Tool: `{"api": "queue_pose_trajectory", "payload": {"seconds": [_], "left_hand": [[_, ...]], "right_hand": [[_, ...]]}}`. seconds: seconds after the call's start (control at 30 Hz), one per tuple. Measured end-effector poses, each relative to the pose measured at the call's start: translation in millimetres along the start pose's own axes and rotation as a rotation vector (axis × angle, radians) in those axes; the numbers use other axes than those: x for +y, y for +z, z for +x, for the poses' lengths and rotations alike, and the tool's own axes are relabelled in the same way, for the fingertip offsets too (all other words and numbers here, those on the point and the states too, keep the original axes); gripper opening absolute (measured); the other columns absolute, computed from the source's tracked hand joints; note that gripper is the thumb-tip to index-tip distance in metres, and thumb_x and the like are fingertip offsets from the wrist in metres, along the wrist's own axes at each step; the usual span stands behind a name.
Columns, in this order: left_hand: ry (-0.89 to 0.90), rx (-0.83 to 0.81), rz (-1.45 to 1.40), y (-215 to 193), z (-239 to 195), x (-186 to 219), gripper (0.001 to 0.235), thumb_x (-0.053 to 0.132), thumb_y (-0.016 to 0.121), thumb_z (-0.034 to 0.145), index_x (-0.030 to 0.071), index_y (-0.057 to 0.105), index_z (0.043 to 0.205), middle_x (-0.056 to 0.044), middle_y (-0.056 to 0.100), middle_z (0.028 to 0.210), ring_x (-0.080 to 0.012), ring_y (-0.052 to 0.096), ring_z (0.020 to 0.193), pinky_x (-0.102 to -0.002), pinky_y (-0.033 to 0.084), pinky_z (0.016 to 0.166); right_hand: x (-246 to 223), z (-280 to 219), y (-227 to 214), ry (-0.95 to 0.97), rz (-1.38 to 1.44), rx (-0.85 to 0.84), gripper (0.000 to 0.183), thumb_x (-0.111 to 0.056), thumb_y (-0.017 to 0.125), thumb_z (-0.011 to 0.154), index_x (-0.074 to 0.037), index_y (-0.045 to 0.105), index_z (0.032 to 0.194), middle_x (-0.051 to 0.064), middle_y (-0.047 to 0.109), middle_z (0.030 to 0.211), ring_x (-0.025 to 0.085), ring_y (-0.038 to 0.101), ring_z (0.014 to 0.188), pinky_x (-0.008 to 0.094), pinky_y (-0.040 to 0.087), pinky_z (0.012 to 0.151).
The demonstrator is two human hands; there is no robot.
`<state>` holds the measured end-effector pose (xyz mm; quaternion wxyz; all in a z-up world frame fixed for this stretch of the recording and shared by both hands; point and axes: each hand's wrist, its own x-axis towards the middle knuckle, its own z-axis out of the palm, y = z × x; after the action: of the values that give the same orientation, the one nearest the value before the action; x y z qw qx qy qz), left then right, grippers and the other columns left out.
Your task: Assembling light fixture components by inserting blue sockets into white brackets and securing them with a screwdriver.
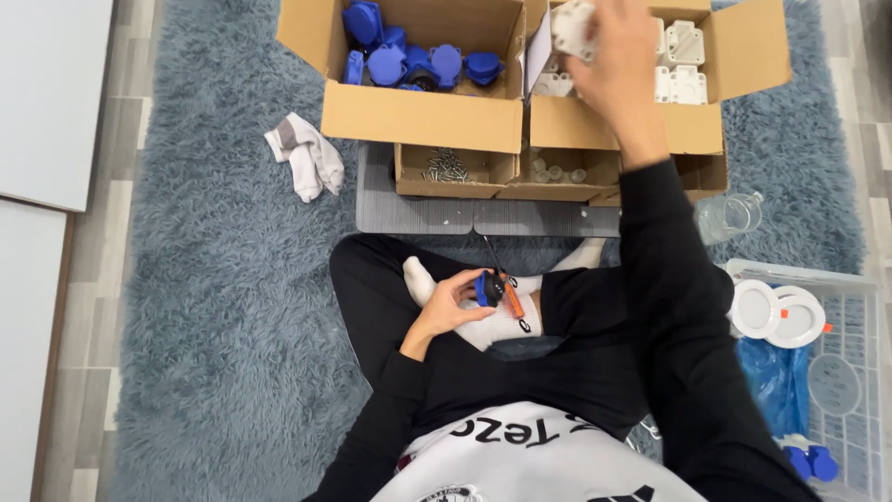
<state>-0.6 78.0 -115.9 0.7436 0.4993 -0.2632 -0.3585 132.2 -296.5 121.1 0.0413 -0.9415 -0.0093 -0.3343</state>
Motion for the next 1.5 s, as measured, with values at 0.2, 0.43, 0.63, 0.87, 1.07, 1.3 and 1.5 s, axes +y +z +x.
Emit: {"api": "queue_pose_trajectory", "payload": {"seconds": [0.2,0.43,0.63,0.87,1.07,1.3,1.5], "left_hand": [[0.062,-0.004,-0.054,-6.8,1.2,-8.1,0.090,-0.008,0.074,0.090,-0.001,0.033,0.169,-0.024,0.038,0.174,-0.0309,0.058,0.144,-0.040,0.045,0.127],[0.046,0.109,-0.076,1.2,-8.5,16.1,0.067,0.023,0.078,0.101,0.000,0.054,0.159,-0.021,0.068,0.139,-0.0250,0.074,0.118,-0.037,0.066,0.098],[0.144,0.135,0.092,31.3,-8.4,73.3,0.073,-0.005,0.097,0.076,-0.005,0.065,0.142,-0.019,0.063,0.141,-0.0294,0.077,0.115,-0.035,0.069,0.091],[0.477,0.145,0.560,81.1,18.0,145.3,0.056,0.023,0.101,0.078,0.005,0.074,0.123,-0.015,0.081,0.125,-0.0334,0.076,0.107,-0.042,0.059,0.091],[0.550,0.111,0.646,101.6,35.1,140.8,0.056,0.027,0.099,0.078,0.008,0.079,0.126,-0.011,0.082,0.127,-0.0366,0.075,0.121,-0.045,0.058,0.103],[0.543,0.053,0.610,111.5,39.7,141.7,0.057,0.033,0.097,0.079,0.009,0.079,0.127,-0.010,0.082,0.131,-0.0349,0.075,0.129,-0.041,0.057,0.105],[0.542,0.038,0.488,112.1,36.1,129.9,0.057,0.032,0.098,0.078,0.006,0.079,0.125,-0.014,0.081,0.130,-0.0389,0.072,0.133,-0.044,0.056,0.106]], "right_hand": [[-70.5,-73.1,-86.0,0.262,0.640,0.145,0.070,0.000,0.087,0.103,-0.002,0.037,0.152,0.019,0.046,0.146,0.032,0.058,0.119,0.038,0.054,0.093],[-116.7,-206.9,-75.8,0.453,0.919,0.110,0.079,-0.009,0.097,0.083,0.001,0.048,0.145,0.019,0.051,0.144,0.032,0.053,0.141,0.047,0.042,0.122],[-131.0,-271.9,-58.0,0.556,1.157,-0.106,0.079,-0.002,0.098,0.074,-0.003,0.055,0.140,0.018,0.063,0.144,0.030,0.062,0.139,0.047,0.048,0.116],[-133.0,-288.6,-53.5,0.498,1.322,-0.204,0.074,0.002,0.099,0.069,0.001,0.060,0.132,0.023,0.072,0.139,0.032,0.073,0.127,0.044,0.058,0.103],[-121.2,-282.5,-65.5,0.470,1.353,-0.164,0.071,0.003,0.098,0.069,0.003,0.063,0.130,0.025,0.072,0.137,0.033,0.075,0.122,0.044,0.063,0.096],[-116.1,-306.2,-55.5,0.478,1.404,-0.126,0.069,0.005,0.097,0.071,0.005,0.065,0.132,0.025,0.070,0.138,0.031,0.075,0.120,0.042,0.064,0.092],[-119.6,-311.6,-47.6,0.452,1.446,-0.101,0.071,0.006,0.099,0.070,0.007,0.067,0.133,0.026,0.067,0.136,0.034,0.075,0.120,0.046,0.064,0.095]]}}
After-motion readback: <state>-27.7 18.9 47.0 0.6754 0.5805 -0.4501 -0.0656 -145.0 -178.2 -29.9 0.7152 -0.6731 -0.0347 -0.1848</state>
